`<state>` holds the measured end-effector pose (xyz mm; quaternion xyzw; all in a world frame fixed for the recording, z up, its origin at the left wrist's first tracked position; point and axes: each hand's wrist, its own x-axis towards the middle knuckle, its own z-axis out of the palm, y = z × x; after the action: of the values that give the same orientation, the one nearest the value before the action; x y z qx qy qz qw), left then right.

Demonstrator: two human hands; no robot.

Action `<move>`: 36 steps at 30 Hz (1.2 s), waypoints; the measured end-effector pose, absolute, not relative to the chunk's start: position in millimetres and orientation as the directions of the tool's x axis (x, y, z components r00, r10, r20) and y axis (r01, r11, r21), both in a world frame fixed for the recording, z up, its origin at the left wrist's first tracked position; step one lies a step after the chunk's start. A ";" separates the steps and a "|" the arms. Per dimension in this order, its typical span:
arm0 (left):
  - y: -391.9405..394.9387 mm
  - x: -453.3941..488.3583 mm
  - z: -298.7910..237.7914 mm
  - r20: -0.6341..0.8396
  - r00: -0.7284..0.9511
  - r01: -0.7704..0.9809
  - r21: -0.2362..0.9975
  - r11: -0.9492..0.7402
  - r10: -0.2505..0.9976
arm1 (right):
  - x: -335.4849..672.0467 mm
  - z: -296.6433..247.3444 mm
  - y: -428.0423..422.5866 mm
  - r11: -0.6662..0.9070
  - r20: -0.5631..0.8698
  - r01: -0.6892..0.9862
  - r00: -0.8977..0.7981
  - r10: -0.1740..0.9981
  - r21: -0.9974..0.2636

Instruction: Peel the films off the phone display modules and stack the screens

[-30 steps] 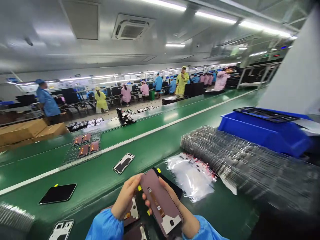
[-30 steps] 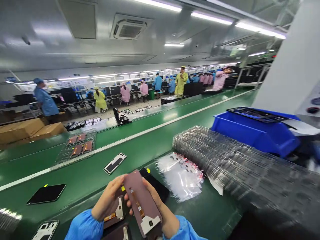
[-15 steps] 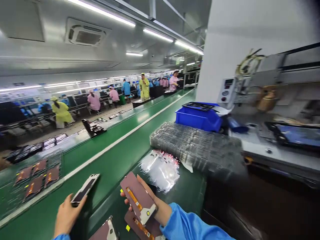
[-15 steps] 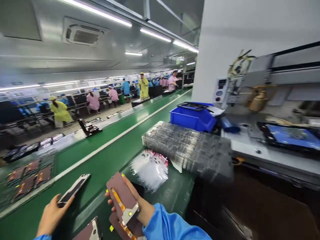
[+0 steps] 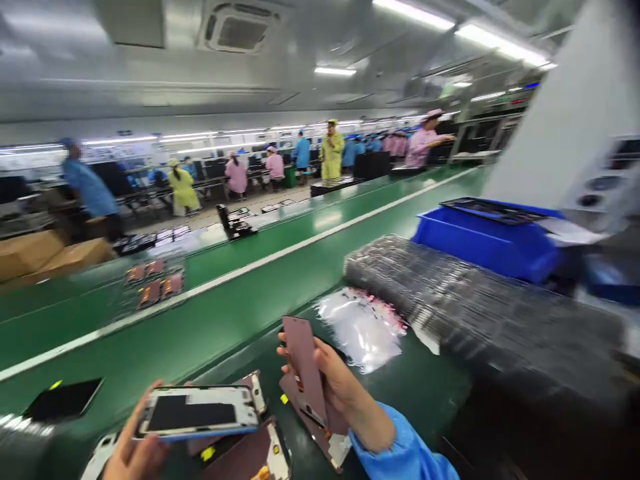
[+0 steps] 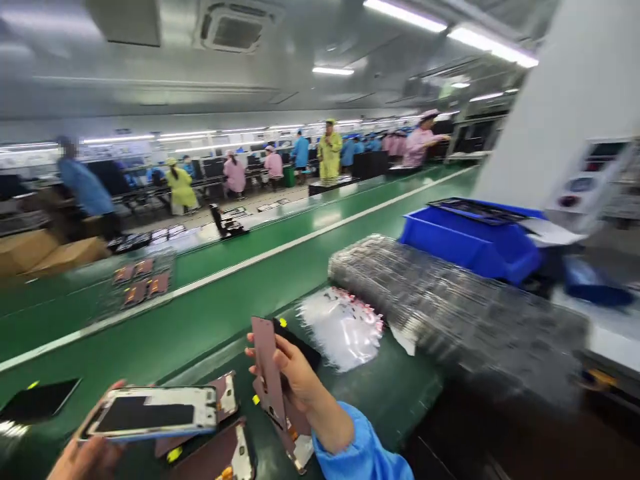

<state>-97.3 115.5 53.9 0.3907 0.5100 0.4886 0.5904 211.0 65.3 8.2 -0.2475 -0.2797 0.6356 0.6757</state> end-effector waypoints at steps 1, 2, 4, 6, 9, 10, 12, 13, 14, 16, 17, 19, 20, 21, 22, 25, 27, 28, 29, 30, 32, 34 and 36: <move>95.2 -89.4 53.8 -0.202 -0.007 -0.237 0.952 0.195 0.979 | 208.9 12.2 57.9 0.084 0.087 -0.676 0.029 0.996 -0.732; 77.5 -80.6 53.6 -0.193 -0.007 -0.296 0.938 0.182 0.981 | 206.6 15.9 50.9 0.106 0.116 -0.624 0.024 0.993 -0.774; 51.0 -64.7 53.4 -0.184 0.021 -0.352 0.919 0.179 0.983 | 201.6 23.0 38.7 0.183 0.202 -0.497 0.016 0.979 -0.848; 35.7 -55.5 53.1 -0.177 0.070 -0.367 0.910 0.191 0.982 | 196.6 29.0 29.9 0.268 0.291 -0.371 -0.005 0.957 -0.889; 26.2 -53.8 52.4 -0.132 0.157 -0.363 0.914 0.182 0.979 | 190.0 33.8 22.7 0.387 0.403 -0.180 -0.061 0.913 -0.904; 24.9 -54.8 52.0 -0.115 0.188 -0.359 0.916 0.177 0.975 | 188.2 34.0 21.4 0.419 0.430 -0.119 -0.086 0.899 -0.900; 23.1 -56.5 51.2 -0.087 0.240 -0.355 0.919 0.171 0.967 | 185.3 32.6 20.0 0.452 0.449 -0.011 -0.137 0.883 -0.892; 22.5 -57.0 50.7 -0.077 0.258 -0.355 0.919 0.169 0.963 | 184.1 31.4 19.7 0.452 0.443 0.030 -0.159 0.883 -0.891; 22.0 -57.2 50.2 -0.071 0.272 -0.355 0.919 0.169 0.960 | 183.0 30.2 19.4 0.450 0.434 0.061 -0.176 0.883 -0.891; 21.6 -57.3 48.9 -0.055 0.292 -0.357 0.920 0.162 0.955 | 181.3 28.2 18.8 0.450 0.424 0.099 -0.207 0.882 -0.888; 21.7 -57.6 47.8 -0.047 0.301 -0.356 0.921 0.158 0.953 | 180.7 27.6 18.4 0.451 0.420 0.110 -0.225 0.879 -0.886; 22.6 -58.9 44.9 -0.032 0.325 -0.341 0.928 0.149 0.945 | 179.7 27.4 17.5 0.448 0.408 0.126 -0.253 0.877 -0.885; 23.3 -59.9 43.1 -0.021 0.341 -0.327 0.935 0.140 0.940 | 179.4 27.5 16.9 0.443 0.400 0.130 -0.263 0.878 -0.887; 24.1 -61.0 41.4 -0.010 0.359 -0.309 0.942 0.129 0.933 | 179.1 27.7 16.4 0.437 0.391 0.133 -0.272 0.879 -0.890; 24.9 -62.1 39.8 0.001 0.377 -0.292 0.949 0.117 0.926 | 178.9 27.8 15.8 0.431 0.384 0.134 -0.279 0.880 -0.892; 26.6 -64.3 36.7 0.018 0.402 -0.268 0.958 0.099 0.915 | 179.3 26.6 14.6 0.424 0.372 0.139 -0.292 0.881 -0.895; 26.8 -64.1 35.8 0.026 0.399 -0.276 0.957 0.092 0.917 | 180.2 24.4 14.3 0.418 0.365 0.142 -0.295 0.883 -0.897; 26.7 -63.4 35.4 0.035 0.401 -0.283 0.955 0.088 0.915 | 180.7 23.0 14.3 0.415 0.361 0.142 -0.297 0.884 -0.899; 26.3 -62.2 34.9 0.047 0.406 -0.293 0.953 0.081 0.913 | 181.0 21.6 14.3 0.410 0.356 0.142 -0.300 0.885 -0.901; 25.7 -60.6 34.4 0.061 0.411 -0.304 0.950 0.073 0.910 | 181.1 20.4 14.3 0.405 0.350 0.144 -0.302 0.887 -0.903; 24.0 -56.1 33.4 0.081 0.416 -0.320 0.946 0.062 0.906 | 179.9 19.1 13.8 0.395 0.337 0.154 -0.304 0.891 -0.906; 22.3 -50.6 33.3 0.075 0.406 -0.320 0.945 0.065 0.911 | 176.9 19.7 12.3 0.384 0.319 0.184 -0.304 0.898 -0.905; 21.4 -45.1 34.7 0.060 0.398 -0.318 0.945 0.076 0.916 | 172.4 21.9 9.9 0.384 0.309 0.233 -0.300 0.902 -0.894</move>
<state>-45.1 21.4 34.7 0.5001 0.2988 0.4603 0.6698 172.4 9.9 21.9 -0.4004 -0.7088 0.3844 0.4353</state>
